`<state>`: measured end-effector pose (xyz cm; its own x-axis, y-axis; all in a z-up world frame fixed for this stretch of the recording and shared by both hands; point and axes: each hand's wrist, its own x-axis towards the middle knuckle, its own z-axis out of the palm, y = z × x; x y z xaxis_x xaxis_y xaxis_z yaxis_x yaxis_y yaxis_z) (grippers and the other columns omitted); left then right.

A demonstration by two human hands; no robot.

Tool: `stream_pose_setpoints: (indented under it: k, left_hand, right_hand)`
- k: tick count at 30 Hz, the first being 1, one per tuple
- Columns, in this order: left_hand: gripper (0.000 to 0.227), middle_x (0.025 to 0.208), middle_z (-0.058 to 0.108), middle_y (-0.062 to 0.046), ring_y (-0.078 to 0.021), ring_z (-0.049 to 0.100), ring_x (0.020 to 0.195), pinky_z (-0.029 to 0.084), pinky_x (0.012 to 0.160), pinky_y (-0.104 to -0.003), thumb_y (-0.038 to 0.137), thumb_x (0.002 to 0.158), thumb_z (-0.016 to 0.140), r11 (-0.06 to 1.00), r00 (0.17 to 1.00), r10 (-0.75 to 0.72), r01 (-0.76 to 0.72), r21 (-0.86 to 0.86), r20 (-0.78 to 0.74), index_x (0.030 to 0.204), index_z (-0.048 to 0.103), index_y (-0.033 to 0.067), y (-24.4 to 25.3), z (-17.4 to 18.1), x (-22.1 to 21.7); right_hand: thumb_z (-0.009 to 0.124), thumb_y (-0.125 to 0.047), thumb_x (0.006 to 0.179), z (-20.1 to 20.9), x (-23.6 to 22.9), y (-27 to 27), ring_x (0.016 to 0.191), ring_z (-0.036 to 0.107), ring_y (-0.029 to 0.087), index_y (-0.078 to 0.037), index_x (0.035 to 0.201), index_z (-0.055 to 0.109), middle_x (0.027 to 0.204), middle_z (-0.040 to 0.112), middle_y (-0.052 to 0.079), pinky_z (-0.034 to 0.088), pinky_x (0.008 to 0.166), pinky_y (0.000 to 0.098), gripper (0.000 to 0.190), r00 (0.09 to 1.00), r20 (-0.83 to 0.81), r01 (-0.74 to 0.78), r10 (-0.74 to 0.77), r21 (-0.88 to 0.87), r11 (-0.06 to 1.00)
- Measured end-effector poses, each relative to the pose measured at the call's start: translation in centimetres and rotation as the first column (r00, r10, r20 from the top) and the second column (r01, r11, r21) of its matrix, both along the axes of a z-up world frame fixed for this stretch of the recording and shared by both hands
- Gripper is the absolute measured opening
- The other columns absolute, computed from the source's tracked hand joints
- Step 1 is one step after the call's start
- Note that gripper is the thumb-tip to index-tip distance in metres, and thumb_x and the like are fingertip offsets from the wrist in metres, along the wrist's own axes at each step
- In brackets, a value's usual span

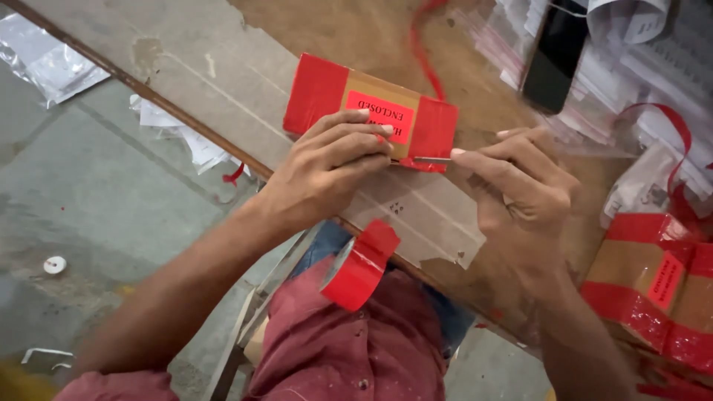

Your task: The person is using red tape to seal several small cardboard boxes on a workbench.

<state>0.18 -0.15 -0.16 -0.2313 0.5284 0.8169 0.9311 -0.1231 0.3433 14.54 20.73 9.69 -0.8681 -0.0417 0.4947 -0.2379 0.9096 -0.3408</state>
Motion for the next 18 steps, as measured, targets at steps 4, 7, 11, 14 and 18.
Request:
stream_pose_setpoints:
  k: [4, 7, 11, 14, 18]
  left_hand:
    - [0.031, 0.120, 0.068, -0.009, -0.0280, 0.067, 0.122, 0.049, 0.117, -0.050, -0.003, 0.079, 0.071, 1.000, 1.000, -0.008, 0.008, -0.011, 0.005, 0.109, 0.073, 0.0019, 0.1, 0.1, -0.2]
    - [0.030, 0.120, 0.068, -0.009, -0.0277, 0.067, 0.122, 0.049, 0.118, -0.050, -0.003, 0.079, 0.072, 1.000, 0.999, -0.024, 0.024, -0.012, 0.024, 0.109, 0.072, 0.0018, 0.0, 0.0, -0.1]
    - [0.029, 0.121, 0.068, -0.009, -0.0273, 0.067, 0.121, 0.049, 0.118, -0.050, -0.002, 0.080, 0.072, 0.999, 0.999, -0.029, 0.030, -0.021, 0.038, 0.109, 0.072, 0.0023, 0.2, 0.0, -0.2]
    - [0.030, 0.121, 0.068, -0.009, -0.0272, 0.067, 0.121, 0.049, 0.118, -0.050, -0.002, 0.080, 0.072, 0.999, 0.999, -0.032, 0.032, -0.021, 0.042, 0.110, 0.071, 0.0027, 0.2, 0.1, -0.3]
    - [0.032, 0.121, 0.068, -0.009, -0.0272, 0.066, 0.121, 0.048, 0.118, -0.050, -0.002, 0.078, 0.071, 0.999, 0.998, -0.035, 0.036, -0.027, 0.045, 0.110, 0.071, 0.0028, 0.1, 0.3, -0.3]
  right_hand:
    - [0.080, 0.010, 0.083, -0.2, -0.2, 0.3, 0.090, 0.060, 0.024, -0.009, 0.112, 0.078, 0.089, 0.067, 0.006, 0.054, 0.094, 0.0352, 0.034, 1.000, -0.025, -0.016, 0.016, 0.024, 1.000]
    - [0.080, 0.011, 0.082, 0.0, -0.4, 0.2, 0.089, 0.060, 0.024, -0.009, 0.111, 0.079, 0.087, 0.065, 0.006, 0.054, 0.096, 0.0360, 0.035, 1.000, -0.010, -0.024, 0.024, 0.040, 0.999]
    - [0.080, 0.010, 0.080, 0.2, -0.8, 0.0, 0.088, 0.059, 0.024, -0.009, 0.109, 0.079, 0.084, 0.064, 0.006, 0.053, 0.096, 0.0365, 0.035, 1.000, -0.021, -0.021, 0.022, 0.061, 0.998]
    - [0.083, 0.008, 0.083, -0.4, -1.1, -0.1, 0.087, 0.059, 0.023, -0.009, 0.108, 0.078, 0.084, 0.064, 0.005, 0.051, 0.096, 0.0366, 0.031, 0.998, -0.053, -0.042, 0.045, 0.046, 0.998]
    - [0.084, 0.008, 0.082, -0.7, -1.4, -0.2, 0.086, 0.058, 0.021, -0.010, 0.107, 0.079, 0.085, 0.064, 0.004, 0.049, 0.098, 0.0379, 0.031, 0.996, -0.081, -0.038, 0.043, 0.059, 0.998]
